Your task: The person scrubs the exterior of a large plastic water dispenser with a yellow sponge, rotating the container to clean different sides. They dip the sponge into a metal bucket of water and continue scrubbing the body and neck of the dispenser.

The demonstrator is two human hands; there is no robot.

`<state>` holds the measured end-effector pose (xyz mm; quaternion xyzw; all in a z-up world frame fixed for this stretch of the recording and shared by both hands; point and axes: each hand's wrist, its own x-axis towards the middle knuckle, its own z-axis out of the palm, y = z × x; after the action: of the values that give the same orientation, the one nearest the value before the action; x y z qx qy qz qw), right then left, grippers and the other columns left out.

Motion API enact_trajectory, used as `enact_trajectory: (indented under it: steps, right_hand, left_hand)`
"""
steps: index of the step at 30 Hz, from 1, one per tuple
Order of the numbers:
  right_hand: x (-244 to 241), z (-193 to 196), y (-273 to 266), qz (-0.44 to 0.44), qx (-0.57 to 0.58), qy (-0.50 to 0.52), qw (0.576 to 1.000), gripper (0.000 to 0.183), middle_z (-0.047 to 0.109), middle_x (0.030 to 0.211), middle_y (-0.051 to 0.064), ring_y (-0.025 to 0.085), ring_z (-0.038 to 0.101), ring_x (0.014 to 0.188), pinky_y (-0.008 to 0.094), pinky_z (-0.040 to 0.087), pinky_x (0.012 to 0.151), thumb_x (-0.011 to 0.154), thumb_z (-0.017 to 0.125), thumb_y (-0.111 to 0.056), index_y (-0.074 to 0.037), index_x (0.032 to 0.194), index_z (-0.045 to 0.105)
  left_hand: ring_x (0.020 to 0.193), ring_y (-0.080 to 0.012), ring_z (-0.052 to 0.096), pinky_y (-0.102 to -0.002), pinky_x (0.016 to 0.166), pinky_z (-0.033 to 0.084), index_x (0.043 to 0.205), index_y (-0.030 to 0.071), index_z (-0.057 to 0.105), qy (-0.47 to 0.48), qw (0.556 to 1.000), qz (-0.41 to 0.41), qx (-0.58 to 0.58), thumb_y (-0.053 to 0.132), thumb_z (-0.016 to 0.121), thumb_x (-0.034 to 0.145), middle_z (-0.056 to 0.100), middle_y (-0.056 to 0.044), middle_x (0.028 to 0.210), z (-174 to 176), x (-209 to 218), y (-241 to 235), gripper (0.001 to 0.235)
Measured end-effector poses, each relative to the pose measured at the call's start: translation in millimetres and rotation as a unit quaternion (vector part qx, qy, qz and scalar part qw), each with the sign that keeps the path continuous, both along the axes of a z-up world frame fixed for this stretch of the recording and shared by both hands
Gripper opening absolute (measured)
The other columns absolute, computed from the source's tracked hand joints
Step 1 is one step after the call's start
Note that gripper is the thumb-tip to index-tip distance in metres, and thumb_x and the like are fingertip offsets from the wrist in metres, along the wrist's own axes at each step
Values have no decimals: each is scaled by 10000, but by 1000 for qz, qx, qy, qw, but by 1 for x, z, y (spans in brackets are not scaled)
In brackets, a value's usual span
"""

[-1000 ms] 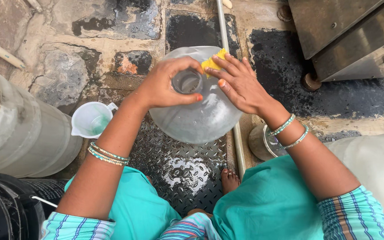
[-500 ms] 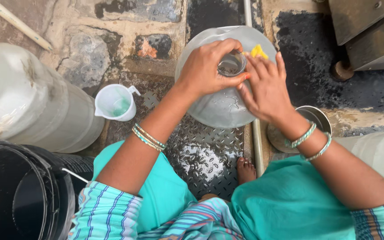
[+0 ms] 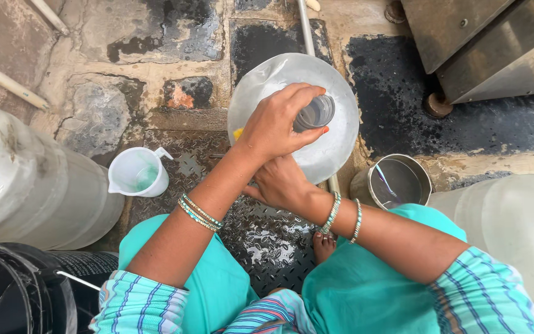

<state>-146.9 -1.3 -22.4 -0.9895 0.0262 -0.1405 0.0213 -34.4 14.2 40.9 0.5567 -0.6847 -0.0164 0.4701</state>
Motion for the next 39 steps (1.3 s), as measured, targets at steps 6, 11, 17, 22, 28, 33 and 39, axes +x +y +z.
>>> enact_trajectory:
  steps: [6, 11, 17, 22, 28, 33, 39]
  right_hand:
    - [30, -5, -23, -85, -123, -54, 987, 716, 206, 1645, 222, 461, 129, 1514, 636, 96, 1207, 974, 507, -440, -109, 1584, 333]
    - [-8, -1, -15, 31, -60, 59, 996, 851, 317, 1591, 230, 450, 257, 1481, 562, 181, 1221, 951, 492, -652, -44, 1536, 384]
    - [-43, 9, -24, 85, -172, 2, 982, 700, 499, 1449, 118, 364, 459, 1358, 512, 364, 1127, 926, 530, -625, -158, 1447, 541]
    - [-50, 35, -58, 101, -107, -68, 987, 591, 535, 1451, 117, 349, 521, 1293, 494, 421, 1097, 1015, 602, -556, -172, 1465, 597]
    - [-58, 67, -128, -96, -33, -109, 989, 534, 607, 1347, 189, 374, 552, 1221, 494, 432, 1052, 1069, 512, -471, -99, 1424, 659]
    - [-48, 62, -149, -182, 258, -146, 938, 618, 628, 1249, 210, 353, 599, 1176, 439, 451, 1042, 1128, 298, -506, -78, 1293, 712]
    - [-39, 62, -131, -143, 189, -141, 961, 638, 592, 1347, 237, 386, 549, 1244, 486, 420, 1079, 1128, 301, -532, -73, 1370, 672]
  left_hand:
    - [999, -344, 676, -484, 949, 483, 1054, 60, 602, -20, 998, -57, 5, 290, 898, 669, 655, -115, 1039, 9, -5, -12, 537]
    - [965, -205, 705, -335, 903, 546, 1090, 81, 562, 139, 970, -153, 126, 240, 871, 678, 688, -54, 1008, -10, -1, -20, 538]
    - [1084, -133, 659, -293, 1021, 542, 1194, 47, 652, 221, 956, -192, 7, 65, 882, 739, 693, -26, 1142, -33, 12, -53, 510]
    - [1088, -103, 654, -281, 1021, 530, 1209, 82, 638, 361, 924, -120, -24, 53, 861, 771, 682, 0, 1130, -35, 51, -59, 492]
    - [1152, -138, 601, -307, 1095, 481, 1192, 100, 634, 492, 861, -108, -75, 0, 844, 798, 634, 9, 1146, -42, 57, -41, 458]
    - [1152, -145, 604, -326, 1044, 502, 1187, 119, 626, 530, 842, -52, -86, 40, 840, 785, 622, 6, 1146, -54, 34, -38, 462]
    - [1100, -146, 617, -322, 982, 526, 1149, 104, 628, 529, 840, 49, -112, 88, 876, 788, 638, -11, 1115, -56, 54, -37, 439]
